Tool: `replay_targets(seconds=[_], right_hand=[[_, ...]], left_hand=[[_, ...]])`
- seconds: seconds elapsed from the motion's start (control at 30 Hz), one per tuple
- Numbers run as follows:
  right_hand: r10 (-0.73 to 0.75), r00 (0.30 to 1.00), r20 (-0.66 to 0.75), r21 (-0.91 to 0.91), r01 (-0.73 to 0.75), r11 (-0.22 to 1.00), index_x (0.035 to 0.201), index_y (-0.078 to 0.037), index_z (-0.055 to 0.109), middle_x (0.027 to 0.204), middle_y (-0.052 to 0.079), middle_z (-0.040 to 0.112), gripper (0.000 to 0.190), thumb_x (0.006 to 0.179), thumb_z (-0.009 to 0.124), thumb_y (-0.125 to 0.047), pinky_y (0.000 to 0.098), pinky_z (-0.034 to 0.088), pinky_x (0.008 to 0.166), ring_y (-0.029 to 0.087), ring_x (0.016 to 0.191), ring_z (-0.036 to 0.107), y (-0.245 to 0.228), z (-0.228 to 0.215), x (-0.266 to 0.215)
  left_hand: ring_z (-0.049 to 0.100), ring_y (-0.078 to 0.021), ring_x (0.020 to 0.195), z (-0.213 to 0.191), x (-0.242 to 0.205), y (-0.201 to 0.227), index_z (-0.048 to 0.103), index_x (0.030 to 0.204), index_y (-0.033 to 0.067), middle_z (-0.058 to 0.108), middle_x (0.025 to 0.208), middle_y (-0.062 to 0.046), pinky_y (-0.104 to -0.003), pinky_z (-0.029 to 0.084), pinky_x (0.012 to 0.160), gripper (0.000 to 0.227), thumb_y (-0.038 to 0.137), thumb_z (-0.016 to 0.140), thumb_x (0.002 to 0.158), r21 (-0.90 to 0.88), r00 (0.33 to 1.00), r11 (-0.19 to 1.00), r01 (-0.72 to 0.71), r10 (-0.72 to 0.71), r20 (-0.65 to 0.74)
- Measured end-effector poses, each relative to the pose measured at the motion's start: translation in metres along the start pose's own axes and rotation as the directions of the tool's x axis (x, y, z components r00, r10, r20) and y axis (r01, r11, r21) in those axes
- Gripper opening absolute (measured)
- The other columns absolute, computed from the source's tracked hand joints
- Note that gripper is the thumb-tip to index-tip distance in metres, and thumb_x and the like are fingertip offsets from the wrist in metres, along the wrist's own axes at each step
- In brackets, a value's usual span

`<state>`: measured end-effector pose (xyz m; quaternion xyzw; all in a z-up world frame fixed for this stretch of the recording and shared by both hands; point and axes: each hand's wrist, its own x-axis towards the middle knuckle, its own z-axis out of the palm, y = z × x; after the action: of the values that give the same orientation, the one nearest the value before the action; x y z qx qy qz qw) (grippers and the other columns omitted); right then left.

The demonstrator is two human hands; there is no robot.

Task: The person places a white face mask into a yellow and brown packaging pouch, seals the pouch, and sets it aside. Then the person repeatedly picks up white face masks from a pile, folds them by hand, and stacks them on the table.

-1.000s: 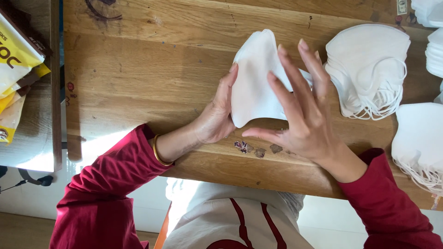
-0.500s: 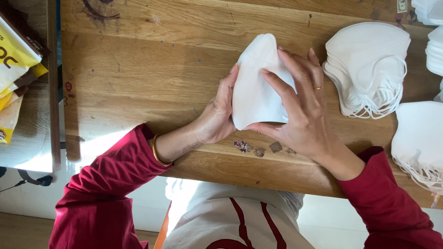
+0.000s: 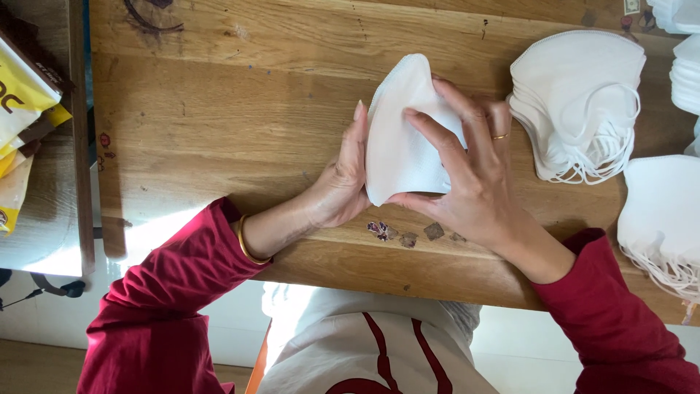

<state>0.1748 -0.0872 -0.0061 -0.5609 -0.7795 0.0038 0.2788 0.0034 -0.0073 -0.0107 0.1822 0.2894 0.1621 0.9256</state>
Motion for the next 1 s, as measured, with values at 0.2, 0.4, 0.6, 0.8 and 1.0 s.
replay_targets(seconds=[0.2,0.4,0.6,0.8,1.0], right_hand=[[0.034,0.998,0.057,0.0,-0.034,0.999,0.147,-0.004,0.053,0.155,0.031,0.043,0.119,0.059,0.112,-0.057,0.0599,0.036,0.106,0.042,0.142,0.053,0.003,0.001,-0.006],[0.159,0.984,0.082,0.341,-0.177,0.923,0.152,-0.002,0.038,0.156,0.024,0.04,0.115,0.068,0.096,-0.053,0.0467,0.052,0.094,0.041,0.146,0.044,0.003,-0.024,0.007],[0.348,0.934,0.088,0.698,-0.307,0.647,0.151,0.005,0.032,0.138,0.025,0.052,0.083,0.086,0.082,-0.001,0.0429,0.047,0.123,0.034,0.139,0.052,0.01,-0.036,0.015],[0.461,0.873,0.159,0.781,-0.396,0.482,0.147,0.004,0.038,0.131,0.031,0.06,0.062,0.095,0.07,0.012,0.0271,0.054,0.085,0.023,0.102,0.056,0.023,-0.046,0.012],[0.442,0.869,0.224,0.684,-0.463,0.564,0.134,0.008,0.055,0.122,0.021,0.064,0.043,0.094,0.074,0.01,0.0245,0.061,0.085,0.016,0.088,0.06,0.032,-0.059,0.011]], left_hand=[[0.068,-0.0234,0.115,-0.02,0.007,-0.016,0.058,0.139,0.0001,0.069,0.129,-0.015,-0.036,0.058,0.101,0.047,0.021,0.069,0.098,-0.024,0.981,0.988,-0.153,0.154,0.117],[0.067,-0.0228,0.114,-0.016,0.004,-0.01,0.058,0.137,0.0013,0.069,0.126,-0.014,-0.036,0.057,0.098,0.046,0.026,0.066,0.098,-0.044,0.99,0.989,-0.142,0.142,0.013],[0.064,-0.0232,0.121,-0.008,0.0,0.0,0.056,0.141,0.0056,0.067,0.132,-0.012,-0.038,0.054,0.103,0.054,0.029,0.066,0.094,-0.032,0.986,0.987,-0.155,0.152,-0.071],[0.063,-0.0289,0.125,-0.008,0.001,0.003,0.052,0.143,-0.0014,0.064,0.137,-0.018,-0.043,0.052,0.109,0.058,0.027,0.065,0.095,-0.097,0.978,0.974,-0.203,0.198,-0.06],[0.062,-0.0282,0.128,-0.009,0.002,0.003,0.054,0.142,-0.002,0.064,0.139,-0.017,-0.041,0.052,0.11,0.054,0.025,0.063,0.096,-0.098,0.973,0.97,-0.221,0.213,-0.088]])
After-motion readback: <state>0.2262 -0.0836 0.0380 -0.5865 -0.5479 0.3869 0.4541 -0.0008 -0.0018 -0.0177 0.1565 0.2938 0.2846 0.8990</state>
